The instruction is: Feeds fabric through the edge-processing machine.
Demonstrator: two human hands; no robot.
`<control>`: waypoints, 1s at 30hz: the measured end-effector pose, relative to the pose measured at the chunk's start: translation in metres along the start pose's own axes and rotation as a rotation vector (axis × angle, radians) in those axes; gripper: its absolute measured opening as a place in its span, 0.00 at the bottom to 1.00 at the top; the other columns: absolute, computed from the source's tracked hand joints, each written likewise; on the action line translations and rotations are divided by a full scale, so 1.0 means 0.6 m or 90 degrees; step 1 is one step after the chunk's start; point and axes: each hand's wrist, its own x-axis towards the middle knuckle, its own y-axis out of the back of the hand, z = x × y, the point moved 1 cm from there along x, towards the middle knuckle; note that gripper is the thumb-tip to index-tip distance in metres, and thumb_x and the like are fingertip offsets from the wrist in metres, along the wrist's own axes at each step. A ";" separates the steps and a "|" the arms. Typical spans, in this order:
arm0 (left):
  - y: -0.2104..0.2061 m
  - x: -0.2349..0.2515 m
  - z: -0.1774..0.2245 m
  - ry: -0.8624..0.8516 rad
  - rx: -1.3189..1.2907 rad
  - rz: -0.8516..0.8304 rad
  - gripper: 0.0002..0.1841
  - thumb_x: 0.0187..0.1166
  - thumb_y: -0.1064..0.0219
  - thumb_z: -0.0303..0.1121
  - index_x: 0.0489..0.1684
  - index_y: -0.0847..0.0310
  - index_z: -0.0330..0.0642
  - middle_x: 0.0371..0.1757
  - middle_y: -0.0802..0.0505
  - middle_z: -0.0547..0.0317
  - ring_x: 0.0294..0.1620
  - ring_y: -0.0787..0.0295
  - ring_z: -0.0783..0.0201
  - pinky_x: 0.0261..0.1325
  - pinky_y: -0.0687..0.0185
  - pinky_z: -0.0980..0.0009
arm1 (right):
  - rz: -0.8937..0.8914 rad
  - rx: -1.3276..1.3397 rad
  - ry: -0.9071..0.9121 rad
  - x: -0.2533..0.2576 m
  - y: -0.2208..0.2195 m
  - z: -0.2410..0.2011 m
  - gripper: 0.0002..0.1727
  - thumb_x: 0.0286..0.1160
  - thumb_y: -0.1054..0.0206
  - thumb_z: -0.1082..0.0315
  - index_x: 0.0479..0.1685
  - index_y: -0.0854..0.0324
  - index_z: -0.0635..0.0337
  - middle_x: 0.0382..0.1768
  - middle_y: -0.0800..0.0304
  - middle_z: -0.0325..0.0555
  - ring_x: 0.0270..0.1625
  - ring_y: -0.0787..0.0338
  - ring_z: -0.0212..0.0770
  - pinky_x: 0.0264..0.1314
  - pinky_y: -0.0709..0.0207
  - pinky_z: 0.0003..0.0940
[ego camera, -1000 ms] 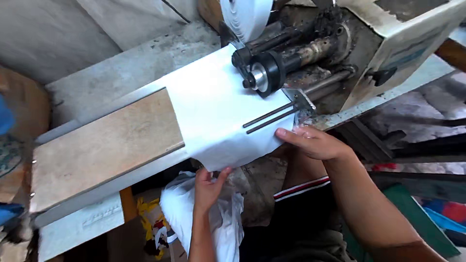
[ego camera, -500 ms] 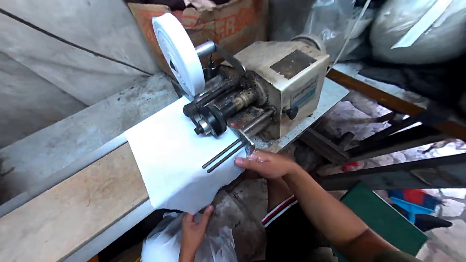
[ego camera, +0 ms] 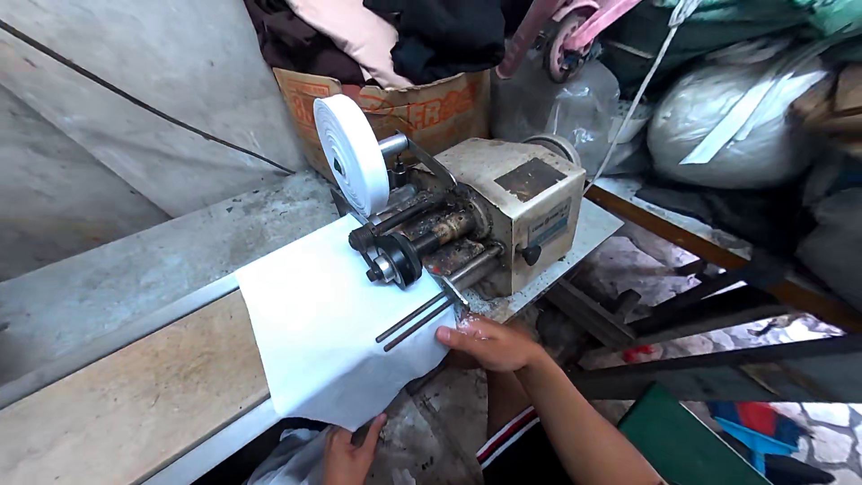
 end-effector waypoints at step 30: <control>-0.009 -0.012 -0.017 -0.064 -0.026 -0.069 0.17 0.72 0.23 0.48 0.30 0.06 0.41 0.39 0.04 0.58 0.50 0.08 0.67 0.61 0.13 0.64 | 0.011 0.103 0.036 0.001 -0.005 0.010 0.17 0.94 0.49 0.59 0.52 0.14 0.55 0.48 0.06 0.27 0.55 0.10 0.21 0.66 0.17 0.28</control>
